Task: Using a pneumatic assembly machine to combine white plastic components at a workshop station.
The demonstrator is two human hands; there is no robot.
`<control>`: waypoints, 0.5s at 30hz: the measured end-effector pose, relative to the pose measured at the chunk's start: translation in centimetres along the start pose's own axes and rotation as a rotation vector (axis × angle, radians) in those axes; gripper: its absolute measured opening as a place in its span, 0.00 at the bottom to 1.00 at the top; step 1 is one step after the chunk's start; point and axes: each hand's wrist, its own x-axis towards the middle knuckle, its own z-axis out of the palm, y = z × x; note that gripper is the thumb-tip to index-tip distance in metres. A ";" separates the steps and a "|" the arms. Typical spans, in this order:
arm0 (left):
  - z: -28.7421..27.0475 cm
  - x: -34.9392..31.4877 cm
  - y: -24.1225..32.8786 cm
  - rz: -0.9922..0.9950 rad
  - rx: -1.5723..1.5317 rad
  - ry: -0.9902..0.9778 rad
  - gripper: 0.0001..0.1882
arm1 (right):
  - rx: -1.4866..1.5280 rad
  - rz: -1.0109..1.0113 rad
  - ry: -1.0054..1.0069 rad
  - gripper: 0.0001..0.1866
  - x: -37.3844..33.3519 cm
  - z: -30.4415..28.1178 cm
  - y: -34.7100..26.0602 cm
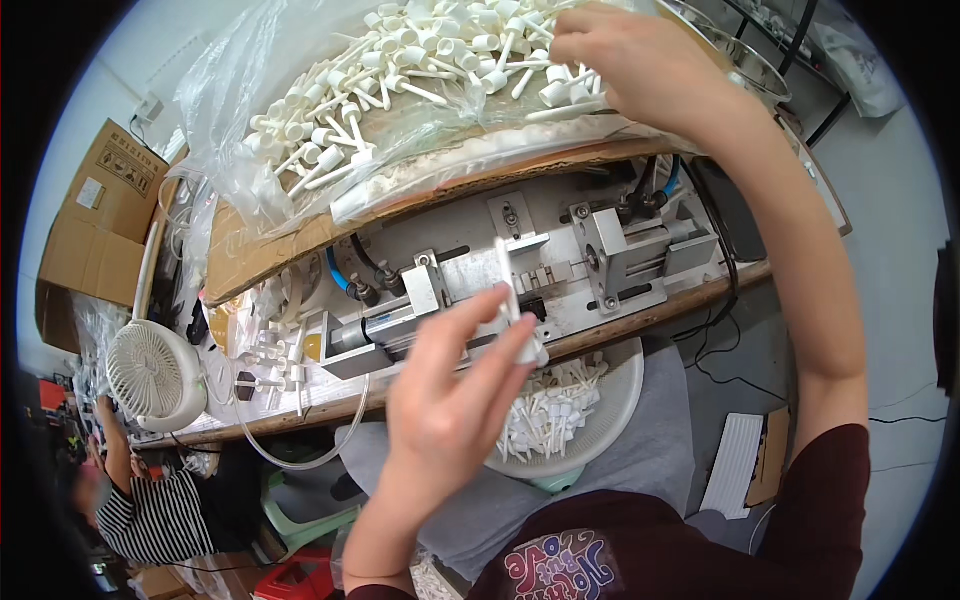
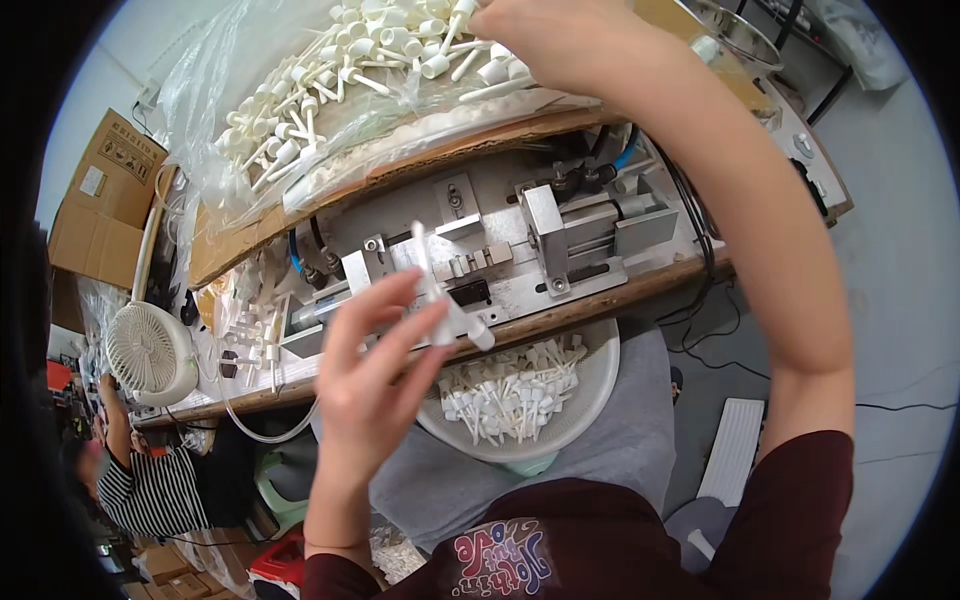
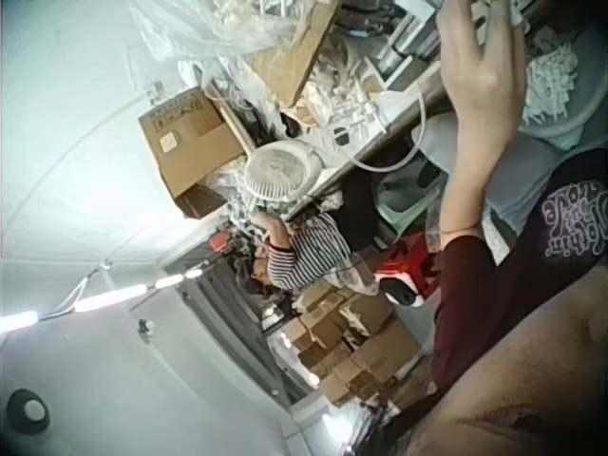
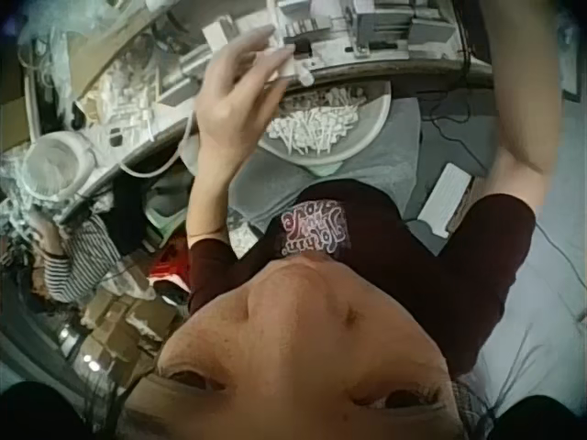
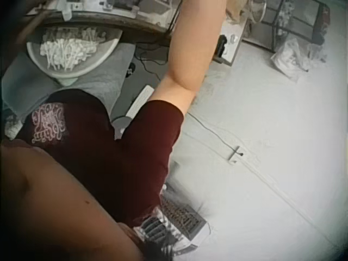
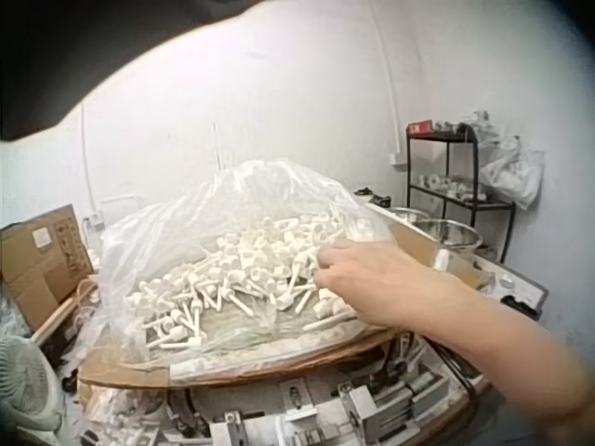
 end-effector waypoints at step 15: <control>4.9 -2.2 -0.1 -0.069 0.256 -0.066 0.15 | 0.218 0.032 -0.251 0.11 2.3 3.7 -0.7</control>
